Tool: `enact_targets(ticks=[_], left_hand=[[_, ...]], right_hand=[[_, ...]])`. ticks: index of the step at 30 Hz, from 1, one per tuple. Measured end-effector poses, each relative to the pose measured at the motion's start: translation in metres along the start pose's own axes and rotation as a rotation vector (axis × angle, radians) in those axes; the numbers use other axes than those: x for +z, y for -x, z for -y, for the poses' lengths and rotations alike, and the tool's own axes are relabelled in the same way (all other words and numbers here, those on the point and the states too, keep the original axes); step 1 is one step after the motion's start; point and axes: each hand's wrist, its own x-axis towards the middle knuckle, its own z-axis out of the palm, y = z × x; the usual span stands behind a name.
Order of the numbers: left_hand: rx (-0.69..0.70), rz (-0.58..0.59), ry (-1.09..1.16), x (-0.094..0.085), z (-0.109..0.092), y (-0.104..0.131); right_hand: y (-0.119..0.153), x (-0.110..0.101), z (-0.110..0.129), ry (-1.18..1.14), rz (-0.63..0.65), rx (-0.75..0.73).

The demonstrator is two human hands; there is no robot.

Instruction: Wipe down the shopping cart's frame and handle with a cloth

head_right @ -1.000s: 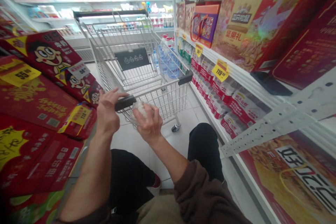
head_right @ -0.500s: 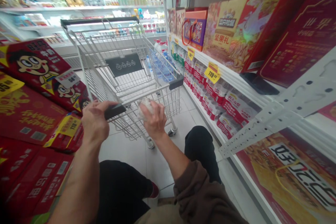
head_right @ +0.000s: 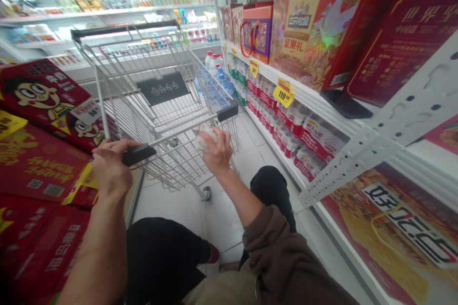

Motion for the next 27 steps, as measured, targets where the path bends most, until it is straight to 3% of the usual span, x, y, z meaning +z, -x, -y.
enact_targets(ticks=[4,7,12,15,18,20,23,27], left_hand=[[-0.023,-0.033,-0.006,0.000,0.009,-0.002],[-0.048,-0.074,-0.028,0.001,0.013,-0.003],[-0.055,-0.026,-0.040,-0.005,0.017,-0.005],[-0.004,-0.063,-0.087,-0.008,0.003,-0.002],[0.136,-0.164,-0.110,0.003,-0.027,0.004],[0.260,-0.067,-0.043,0.021,-0.048,0.006],[0.275,0.044,0.061,0.053,-0.069,0.006],[0.230,0.112,0.043,0.079,-0.073,0.007]], right_hand=[[-0.016,-0.004,-0.040,0.050,-0.033,0.153],[-0.012,-0.001,-0.039,0.074,-0.055,0.250],[0.007,0.001,-0.023,-0.014,0.163,-0.050],[-0.007,-0.001,-0.040,-0.008,0.017,0.174],[-0.025,0.000,-0.057,0.014,-0.129,0.412],[-0.026,0.003,-0.055,0.016,-0.143,0.462],[-0.005,0.010,-0.037,0.021,-0.077,0.361],[0.020,0.013,-0.028,0.036,0.138,-0.002]])
